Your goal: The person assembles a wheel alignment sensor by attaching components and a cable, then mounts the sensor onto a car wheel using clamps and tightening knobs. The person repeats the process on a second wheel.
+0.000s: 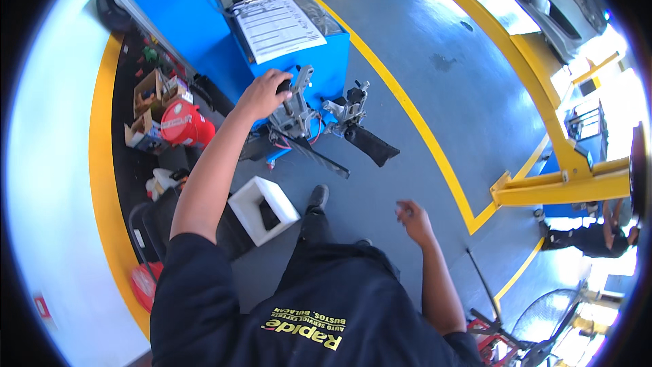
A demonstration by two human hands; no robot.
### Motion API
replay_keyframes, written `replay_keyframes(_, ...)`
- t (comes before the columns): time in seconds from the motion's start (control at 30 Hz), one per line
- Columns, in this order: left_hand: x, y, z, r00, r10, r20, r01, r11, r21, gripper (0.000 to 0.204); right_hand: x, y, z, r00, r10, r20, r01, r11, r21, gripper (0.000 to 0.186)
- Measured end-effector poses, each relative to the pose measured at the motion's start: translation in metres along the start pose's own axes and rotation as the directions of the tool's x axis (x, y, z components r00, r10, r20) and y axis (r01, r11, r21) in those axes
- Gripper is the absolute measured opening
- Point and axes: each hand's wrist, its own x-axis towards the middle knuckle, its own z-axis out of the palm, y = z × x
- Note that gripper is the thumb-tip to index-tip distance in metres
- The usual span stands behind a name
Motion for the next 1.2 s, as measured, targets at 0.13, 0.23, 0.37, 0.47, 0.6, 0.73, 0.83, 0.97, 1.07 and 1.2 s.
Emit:
replay_keyframes(0.13, 0.009, -0.004, -0.005, 0.993, 0.013, 0.118, -0.029, 0.991, 0.133, 0.052, 0.111, -0.115, 0.043, 0.989, -0.147, 0.019, 0.140, 0.965, 0.222, 0.030)
replay_keyframes(0.23, 0.011, -0.001, -0.005, 0.983, 0.048, 0.176, -0.090, 0.966, 0.243, 0.056, 0.186, -0.185, 0.097, 0.954, -0.289, 0.083, 0.257, 0.928, 0.271, 0.038)
replay_keyframes(0.37, 0.016, 0.006, -0.009, 0.974, 0.123, 0.192, -0.192, 0.897, 0.398, 0.049, 0.251, -0.232, 0.157, 0.963, -0.269, 0.015, 0.263, 0.949, 0.176, 0.059)
replay_keyframes(0.47, 0.026, 0.012, -0.013, 0.964, 0.002, 0.267, -0.102, 0.928, 0.360, 0.051, 0.280, -0.239, 0.177, 0.959, -0.277, 0.056, 0.270, 0.956, 0.117, 0.069)
replay_keyframes(0.6, 0.040, 0.021, -0.015, 0.948, -0.160, 0.275, 0.041, 0.918, 0.394, 0.050, 0.295, -0.236, 0.190, 0.954, -0.264, 0.142, 0.270, 0.962, -0.025, 0.068)
replay_keyframes(0.73, 0.050, 0.024, -0.020, 0.915, -0.247, 0.320, 0.101, 0.906, 0.411, 0.059, 0.300, -0.236, 0.190, 0.971, -0.207, 0.116, 0.204, 0.978, 0.035, 0.057)
replay_keyframes(0.83, 0.043, 0.020, -0.035, 0.884, -0.290, 0.366, 0.147, 0.917, 0.372, 0.074, 0.299, -0.242, 0.194, 0.965, -0.258, 0.048, 0.256, 0.965, 0.050, 0.037)
replay_keyframes(0.97, 0.034, 0.024, -0.058, 0.900, -0.213, 0.380, 0.089, 0.944, 0.317, 0.078, 0.295, -0.248, 0.195, 0.981, -0.189, 0.049, 0.187, 0.981, 0.044, 0.030)
replay_keyframes(1.07, 0.028, 0.039, -0.071, 0.723, -0.342, 0.600, 0.157, 0.927, 0.340, 0.069, 0.291, -0.247, 0.192, 0.975, -0.215, 0.049, 0.209, 0.972, 0.112, 0.025)
replay_keyframes(1.2, 0.024, 0.049, -0.074, 0.860, 0.163, 0.483, -0.218, 0.974, 0.059, 0.033, 0.291, -0.246, 0.188, 0.958, -0.282, 0.057, 0.273, 0.953, 0.131, 0.022)
